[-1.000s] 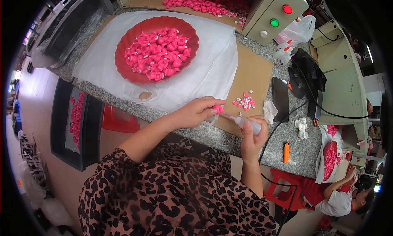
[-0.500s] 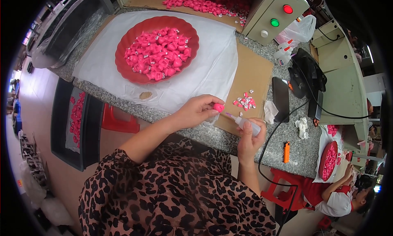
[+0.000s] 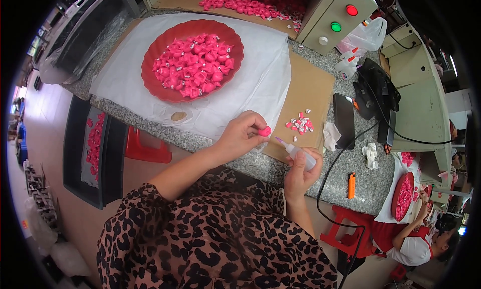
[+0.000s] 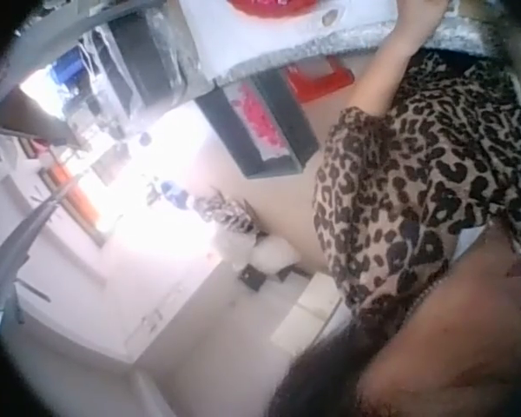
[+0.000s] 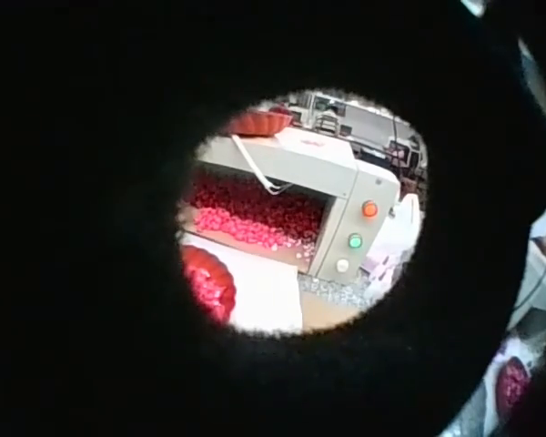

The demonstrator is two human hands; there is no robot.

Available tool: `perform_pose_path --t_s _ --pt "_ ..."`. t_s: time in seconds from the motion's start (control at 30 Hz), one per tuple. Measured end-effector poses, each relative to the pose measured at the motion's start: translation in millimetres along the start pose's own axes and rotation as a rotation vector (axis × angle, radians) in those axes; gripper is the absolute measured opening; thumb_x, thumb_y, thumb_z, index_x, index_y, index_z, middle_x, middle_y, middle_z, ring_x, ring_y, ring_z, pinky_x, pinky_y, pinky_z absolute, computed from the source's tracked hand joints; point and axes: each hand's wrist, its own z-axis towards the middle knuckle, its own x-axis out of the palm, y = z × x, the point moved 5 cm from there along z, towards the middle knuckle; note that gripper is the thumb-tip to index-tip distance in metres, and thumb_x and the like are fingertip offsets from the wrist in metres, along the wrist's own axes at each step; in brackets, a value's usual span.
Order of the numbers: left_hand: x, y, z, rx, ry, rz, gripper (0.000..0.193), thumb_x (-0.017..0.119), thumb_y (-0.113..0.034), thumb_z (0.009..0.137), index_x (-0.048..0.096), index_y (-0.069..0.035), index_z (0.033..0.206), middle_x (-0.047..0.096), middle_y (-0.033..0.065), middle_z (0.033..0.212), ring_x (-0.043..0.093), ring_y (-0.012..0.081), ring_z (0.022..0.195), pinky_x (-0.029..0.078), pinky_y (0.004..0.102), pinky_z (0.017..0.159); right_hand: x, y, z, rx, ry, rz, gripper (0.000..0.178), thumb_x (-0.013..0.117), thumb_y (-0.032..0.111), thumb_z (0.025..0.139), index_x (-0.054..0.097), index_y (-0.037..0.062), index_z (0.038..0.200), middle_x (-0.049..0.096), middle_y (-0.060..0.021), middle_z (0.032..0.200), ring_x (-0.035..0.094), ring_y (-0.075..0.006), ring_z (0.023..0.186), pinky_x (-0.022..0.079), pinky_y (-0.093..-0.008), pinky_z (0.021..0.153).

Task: The person applies glue from a bottle to attach small components to pink toy parts by hand and retrieves more parts from an oven machine onto the table.

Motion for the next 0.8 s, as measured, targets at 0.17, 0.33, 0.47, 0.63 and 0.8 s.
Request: perform_pose_path --t_s 0.17,0.33,0.47,0.63,0.8 --pt "0 -1 -1 0.017 -0.026 0.078 0.018 0.059 0.008 0.069 0.047 0.002 0.081 0.045 0.0079 0.090 0.052 0.0142 0.082 0.048 0.0235 0.071 4 3 -2 -0.024 0.028 -0.004 0.014 0.052 0.010 0.082 0.043 0.0004 0.087 0.047 -0.0076 0.082 0.049 -0.0108 0.059 0.040 -0.0197 0.051" --pt "2 -5 -1 0.030 -0.026 0.130 0.018 0.059 0.008 0.069 0.047 0.002 0.081 0.045 0.0075 0.089 0.052 0.0137 0.080 0.048 0.0236 0.069 2 1 -3 -0.089 0.074 -0.116 0.014 0.052 0.010 0.082 0.043 0.0007 0.087 0.047 -0.0077 0.083 0.049 -0.0108 0.059 0.041 -0.0200 0.051" --pt "1 -1 0 0.000 -0.013 0.118 0.019 0.060 0.006 0.070 0.046 0.001 0.082 0.046 0.0071 0.091 0.052 0.0119 0.079 0.048 0.0233 0.069 -5 -3 1 0.063 0.029 0.042 0.015 0.052 0.011 0.082 0.044 0.0005 0.090 0.050 -0.0090 0.088 0.052 -0.0121 0.062 0.043 -0.0203 0.053" --pt "0 2 -2 -0.147 0.017 -0.008 0.020 0.060 0.004 0.073 0.043 -0.001 0.084 0.048 0.0051 0.092 0.051 0.0081 0.079 0.046 0.0205 0.066 -24 -17 14 0.595 -0.057 0.651 0.031 0.052 0.007 0.081 0.042 -0.0007 0.109 0.055 -0.0093 0.092 0.056 -0.0169 0.080 0.050 -0.0246 0.068" --pt "-1 0 -1 -0.210 0.055 -0.139 0.022 0.059 0.005 0.074 0.042 -0.004 0.084 0.049 0.0022 0.085 0.050 0.0064 0.077 0.045 0.0194 0.063 -32 -11 17 0.692 0.069 0.518 0.031 0.058 -0.001 0.071 0.046 -0.0003 0.100 0.056 -0.0099 0.090 0.057 -0.0212 0.085 0.050 -0.0296 0.072"
